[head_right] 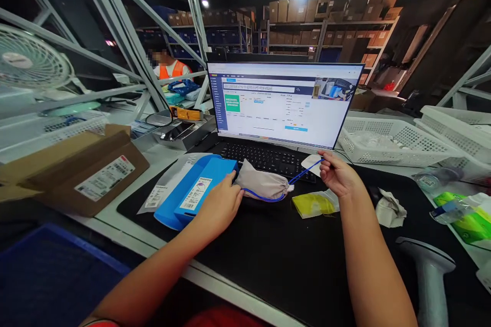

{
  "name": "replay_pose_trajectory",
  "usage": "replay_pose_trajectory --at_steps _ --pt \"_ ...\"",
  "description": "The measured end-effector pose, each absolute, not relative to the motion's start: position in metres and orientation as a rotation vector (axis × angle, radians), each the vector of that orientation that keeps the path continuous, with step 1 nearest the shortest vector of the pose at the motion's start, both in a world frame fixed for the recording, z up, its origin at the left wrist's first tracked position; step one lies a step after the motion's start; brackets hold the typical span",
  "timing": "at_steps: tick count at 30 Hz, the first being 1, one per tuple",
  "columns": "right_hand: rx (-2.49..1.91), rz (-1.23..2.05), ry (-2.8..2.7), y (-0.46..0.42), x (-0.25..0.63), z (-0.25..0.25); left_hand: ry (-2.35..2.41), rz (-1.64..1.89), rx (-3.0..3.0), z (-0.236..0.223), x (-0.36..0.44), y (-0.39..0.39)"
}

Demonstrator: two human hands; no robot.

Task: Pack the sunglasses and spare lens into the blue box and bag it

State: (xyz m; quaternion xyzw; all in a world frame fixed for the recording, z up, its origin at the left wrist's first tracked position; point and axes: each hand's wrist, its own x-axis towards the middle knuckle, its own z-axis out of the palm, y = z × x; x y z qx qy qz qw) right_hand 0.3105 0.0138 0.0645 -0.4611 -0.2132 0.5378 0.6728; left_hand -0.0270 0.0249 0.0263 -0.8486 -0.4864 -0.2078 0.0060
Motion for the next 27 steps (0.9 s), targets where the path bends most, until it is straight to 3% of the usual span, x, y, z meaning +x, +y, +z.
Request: replay_pose_trajectory --at_steps 3,6,12,15,17,20,27 --pt "-1.073 1.043 -0.5 0.023 0.293 0.06 -1.547 -0.599 -2.828 0.027 -0.016 0.026" --pt "-1.237 0.887 -0.712 0.028 0.262 0.054 -1.533 -0.771 -2.919 0.024 -0.013 0.023" --pt "-1.608 0.494 -1.772 0.0 0.187 0.049 -1.486 -1.053 -2.974 0.016 -0.011 0.017" --pt "-1.801 0.195 -2.031 -0.017 0.162 0.049 -1.321 -1.173 -3.06 0.017 -0.012 0.013" --pt "-1.902 0.093 -2.04 -0.022 0.159 0.053 -1.162 -1.281 -3.092 0.017 -0.016 0.01" --pt "-1.911 0.213 -1.815 -0.021 0.176 0.065 -1.02 -1.37 -2.978 0.007 -0.023 0.007" --pt "-1.312 0.383 -1.279 -0.024 0.211 0.083 -1.023 -0.764 -2.67 -0.037 -0.018 -0.007"
